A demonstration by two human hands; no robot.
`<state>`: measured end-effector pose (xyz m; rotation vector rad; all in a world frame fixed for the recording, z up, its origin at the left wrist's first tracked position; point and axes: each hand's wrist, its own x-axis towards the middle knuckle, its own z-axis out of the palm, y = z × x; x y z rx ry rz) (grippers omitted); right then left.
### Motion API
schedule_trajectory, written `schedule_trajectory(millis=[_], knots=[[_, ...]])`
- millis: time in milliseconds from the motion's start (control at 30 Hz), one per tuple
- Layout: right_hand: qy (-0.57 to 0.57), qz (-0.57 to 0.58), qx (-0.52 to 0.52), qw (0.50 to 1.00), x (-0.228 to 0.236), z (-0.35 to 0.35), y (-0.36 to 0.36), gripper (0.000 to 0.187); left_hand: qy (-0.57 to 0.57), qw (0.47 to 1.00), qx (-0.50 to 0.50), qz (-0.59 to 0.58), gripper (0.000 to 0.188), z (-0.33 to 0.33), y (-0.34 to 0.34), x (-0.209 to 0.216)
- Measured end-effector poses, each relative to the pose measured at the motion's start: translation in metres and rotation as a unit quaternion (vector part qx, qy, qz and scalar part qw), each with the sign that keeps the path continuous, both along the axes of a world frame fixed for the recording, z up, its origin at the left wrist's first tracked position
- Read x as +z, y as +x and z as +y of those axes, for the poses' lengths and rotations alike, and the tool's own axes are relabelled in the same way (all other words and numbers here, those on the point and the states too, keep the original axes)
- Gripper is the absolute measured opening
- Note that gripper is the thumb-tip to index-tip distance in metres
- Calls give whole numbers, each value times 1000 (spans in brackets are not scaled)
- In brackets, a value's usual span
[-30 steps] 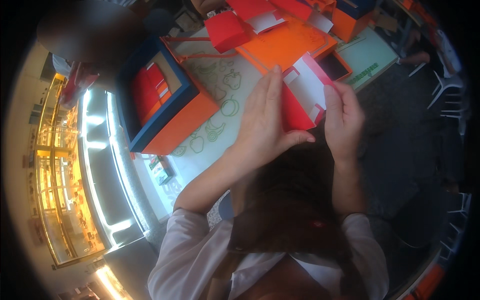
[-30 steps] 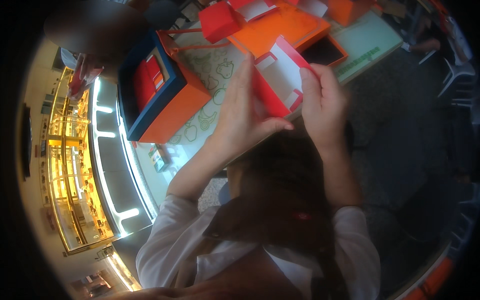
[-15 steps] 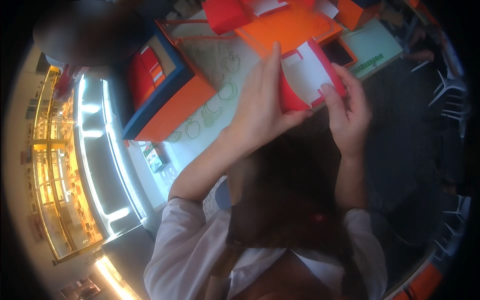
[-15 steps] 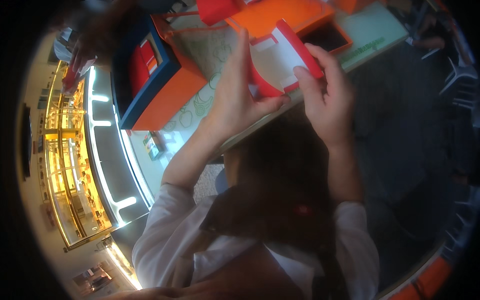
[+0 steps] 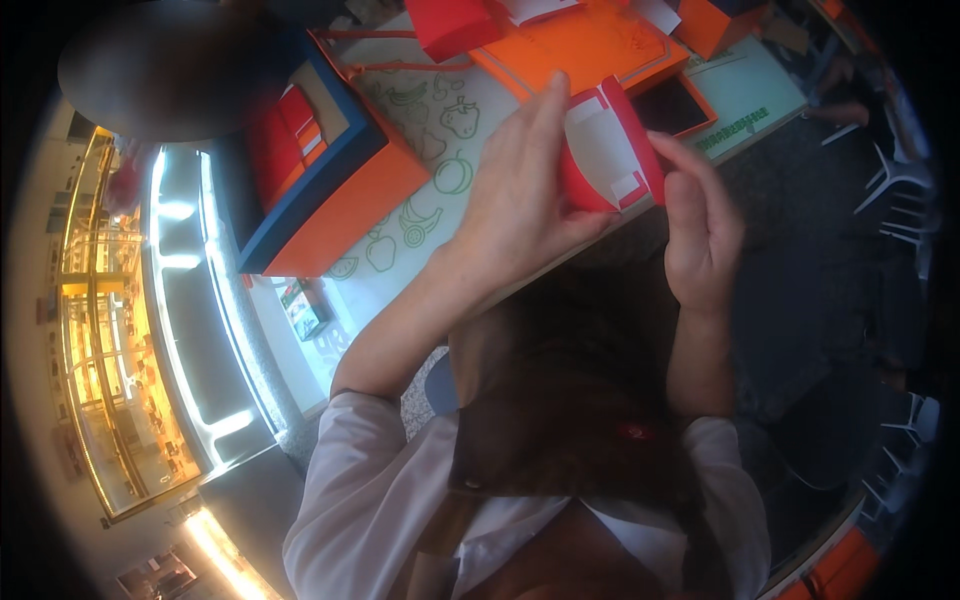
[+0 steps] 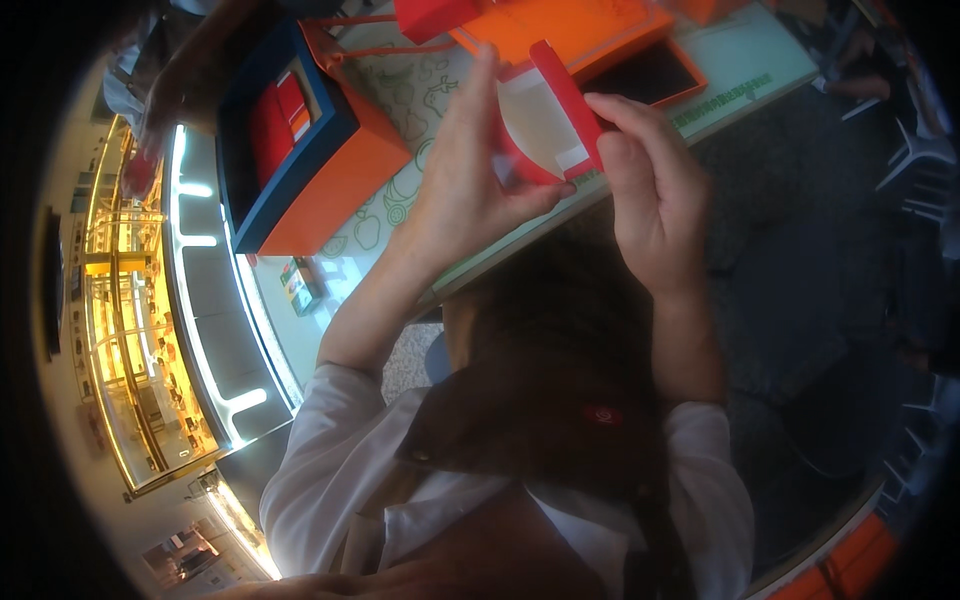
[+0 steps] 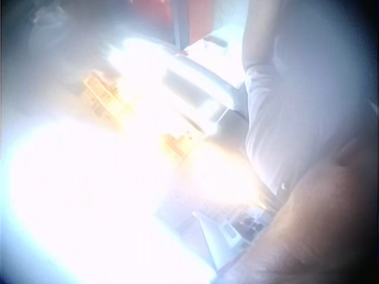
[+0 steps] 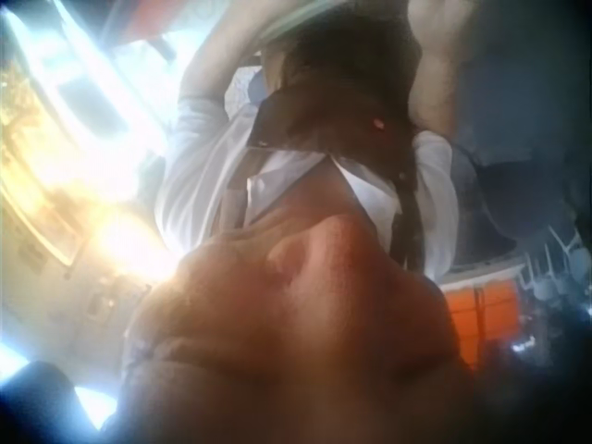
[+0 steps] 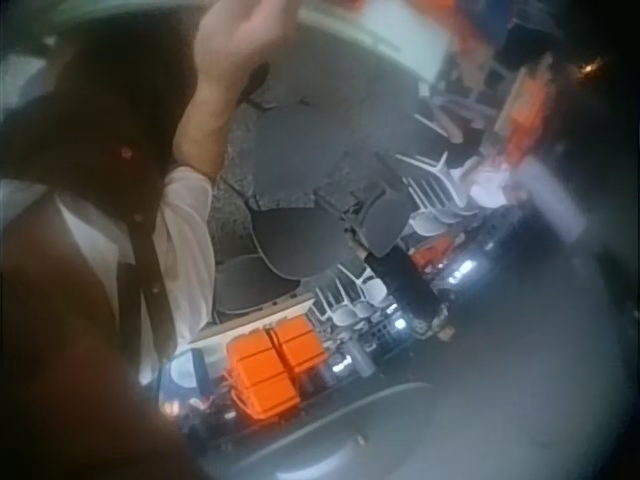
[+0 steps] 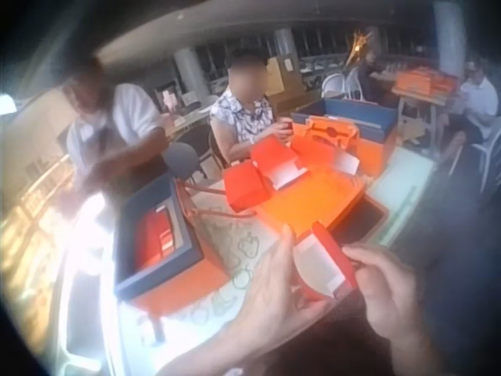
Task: The person assembles small red and orange paper boxes by folding and tucking flaps. They place the finished boxes into larger orange boxes on the table.
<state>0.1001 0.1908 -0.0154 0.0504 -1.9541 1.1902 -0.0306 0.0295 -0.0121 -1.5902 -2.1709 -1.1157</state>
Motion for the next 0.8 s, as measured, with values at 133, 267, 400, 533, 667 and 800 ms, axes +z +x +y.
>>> schedule_trajectory(millis=[133,267,400,533,667,800], knots=[[-127,-24,22,991,-2,-4,-8,18,9,1000,-17,15,131,2,0,-4],[-230,-50,92,968,-5,-8,-15,17,40,998,-39,-1,123,4,-1,-8],[-264,-52,121,956,-9,-15,-19,23,7,999,-31,15,130,3,0,-8],[-241,-59,107,963,-7,-15,-19,28,-4,1000,-23,14,130,3,1,-10],[-237,-69,98,964,-8,-16,-19,30,-4,1000,-25,14,130,5,0,-12],[-227,-75,77,968,-11,-16,-21,28,-1,1000,-25,3,130,5,-1,-15]])
